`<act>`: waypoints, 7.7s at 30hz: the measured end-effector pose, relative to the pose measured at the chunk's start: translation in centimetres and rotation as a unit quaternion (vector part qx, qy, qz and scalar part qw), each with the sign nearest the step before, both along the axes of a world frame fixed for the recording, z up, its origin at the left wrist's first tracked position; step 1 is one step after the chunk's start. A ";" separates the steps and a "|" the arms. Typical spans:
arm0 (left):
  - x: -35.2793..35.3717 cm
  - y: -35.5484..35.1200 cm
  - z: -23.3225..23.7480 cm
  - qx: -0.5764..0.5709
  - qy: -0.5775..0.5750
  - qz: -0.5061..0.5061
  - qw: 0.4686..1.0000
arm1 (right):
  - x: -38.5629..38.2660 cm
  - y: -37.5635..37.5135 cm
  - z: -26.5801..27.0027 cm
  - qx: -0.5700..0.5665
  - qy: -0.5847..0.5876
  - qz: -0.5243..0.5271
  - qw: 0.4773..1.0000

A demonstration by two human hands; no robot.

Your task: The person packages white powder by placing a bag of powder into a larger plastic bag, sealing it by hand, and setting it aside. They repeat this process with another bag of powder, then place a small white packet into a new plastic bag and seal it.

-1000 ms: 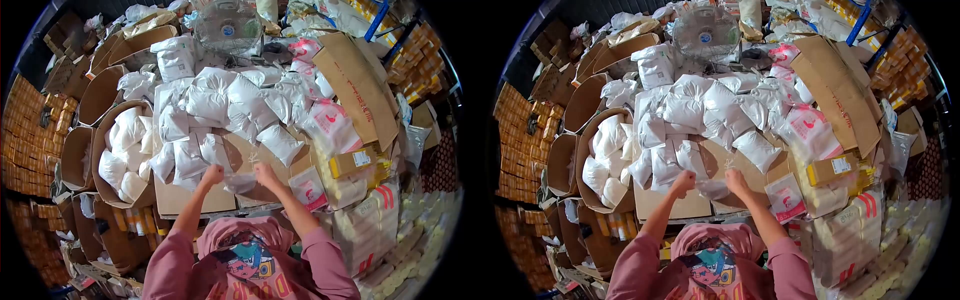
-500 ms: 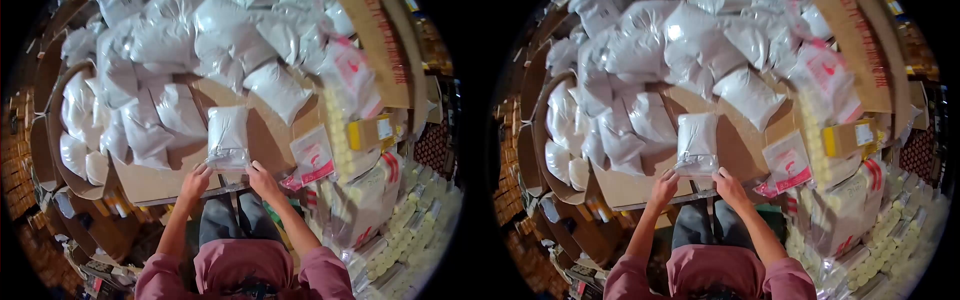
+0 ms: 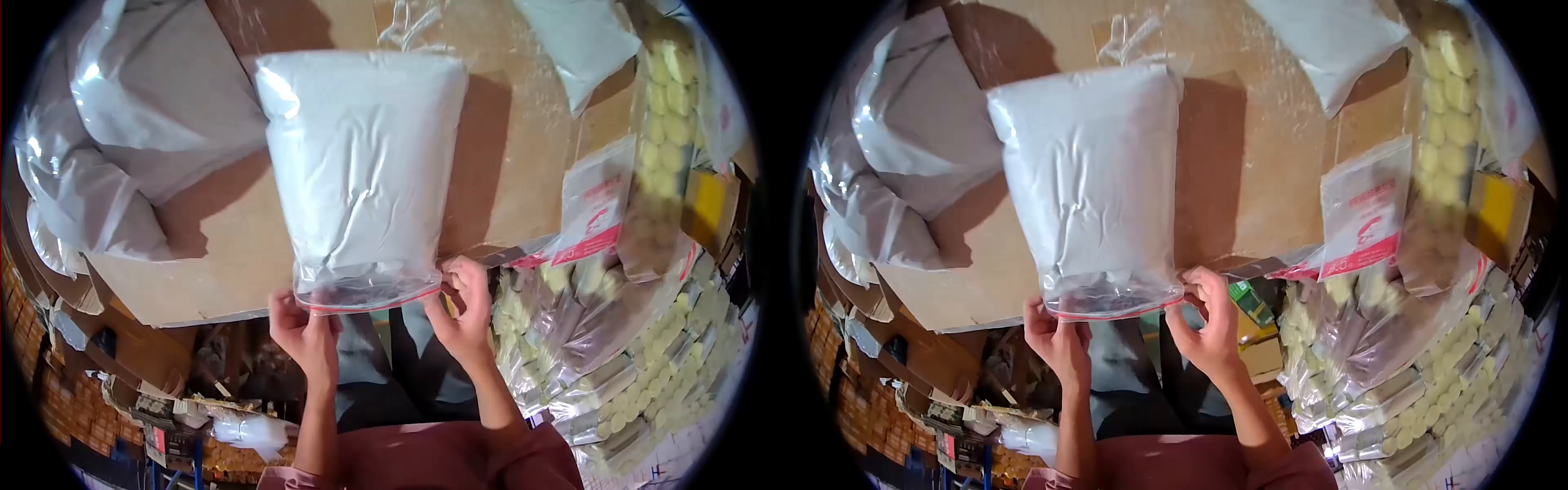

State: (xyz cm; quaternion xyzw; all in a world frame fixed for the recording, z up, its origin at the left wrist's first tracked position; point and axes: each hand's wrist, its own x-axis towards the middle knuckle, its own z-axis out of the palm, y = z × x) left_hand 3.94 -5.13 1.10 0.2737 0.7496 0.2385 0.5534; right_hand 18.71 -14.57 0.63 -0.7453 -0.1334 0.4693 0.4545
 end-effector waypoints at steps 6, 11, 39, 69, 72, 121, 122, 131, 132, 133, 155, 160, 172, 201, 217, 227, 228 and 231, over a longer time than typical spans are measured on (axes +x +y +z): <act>2.8 -1.2 1.9 -0.176 -0.080 -0.021 0.981 | 1.6 1.3 1.2 -0.024 0.180 -0.056 0.982; 4.3 -3.7 0.1 -0.095 -0.199 0.002 0.975 | 2.5 1.1 1.0 -0.167 0.086 0.019 0.982; 0.2 -1.5 -0.2 -0.087 -0.456 0.317 0.827 | 1.2 2.0 1.3 -0.101 0.129 0.003 0.987; 6.1 -3.9 0.1 -0.166 -0.205 0.083 0.961 | 1.3 1.2 0.3 -0.063 0.031 0.041 0.997; 6.1 -4.2 0.1 -0.187 -0.210 0.105 0.954 | 1.7 1.2 0.3 -0.078 0.077 0.023 0.994; -0.7 5.5 0.8 -0.076 -0.126 -0.076 0.986 | 4.4 5.1 1.3 -0.179 0.216 0.109 0.954; -1.0 5.8 0.8 -0.090 -0.159 -0.080 0.980 | 4.4 4.9 1.1 -0.156 0.230 0.089 0.956; -2.9 3.0 7.5 -0.009 -0.185 -0.209 0.960 | 6.7 3.8 8.1 0.010 0.337 0.061 0.939; -2.7 2.4 9.9 -0.014 -0.214 -0.194 0.957 | 7.2 3.7 10.8 0.007 0.328 0.045 0.944; -2.5 2.1 12.7 -0.014 -0.245 -0.181 0.952 | 7.4 3.9 13.8 0.006 0.319 0.031 0.947; -42.2 13.5 46.8 0.401 -0.212 0.184 0.872 | -38.1 37.8 45.5 0.229 0.366 0.551 0.714; -52.9 11.5 30.7 0.242 -0.265 0.165 0.919 | -39.4 40.8 32.1 0.165 0.172 0.621 0.747; -36.2 -17.6 12.1 -0.299 -0.165 0.017 0.940 | 14.0 -12.0 19.1 -0.271 0.171 -0.083 0.944; -4.7 7.0 14.7 -0.085 0.099 -0.252 0.959 | 29.5 -4.8 18.8 -0.094 -0.337 -0.067 0.935; -1.0 10.1 21.9 -0.200 0.178 -0.290 0.919 | 48.0 12.9 12.4 -0.282 -0.417 -0.186 0.844; 0.8 12.7 22.1 -0.195 0.173 -0.319 0.911 | 48.4 14.4 13.7 -0.165 -0.382 -0.265 0.870; 0.7 12.8 22.1 -0.195 0.172 -0.321 0.911 | 49.4 13.7 12.3 -0.132 -0.387 -0.278 0.869; 0.8 13.4 22.1 -0.191 0.171 -0.329 0.909 | 50.1 12.7 12.0 -0.102 -0.404 -0.357 0.836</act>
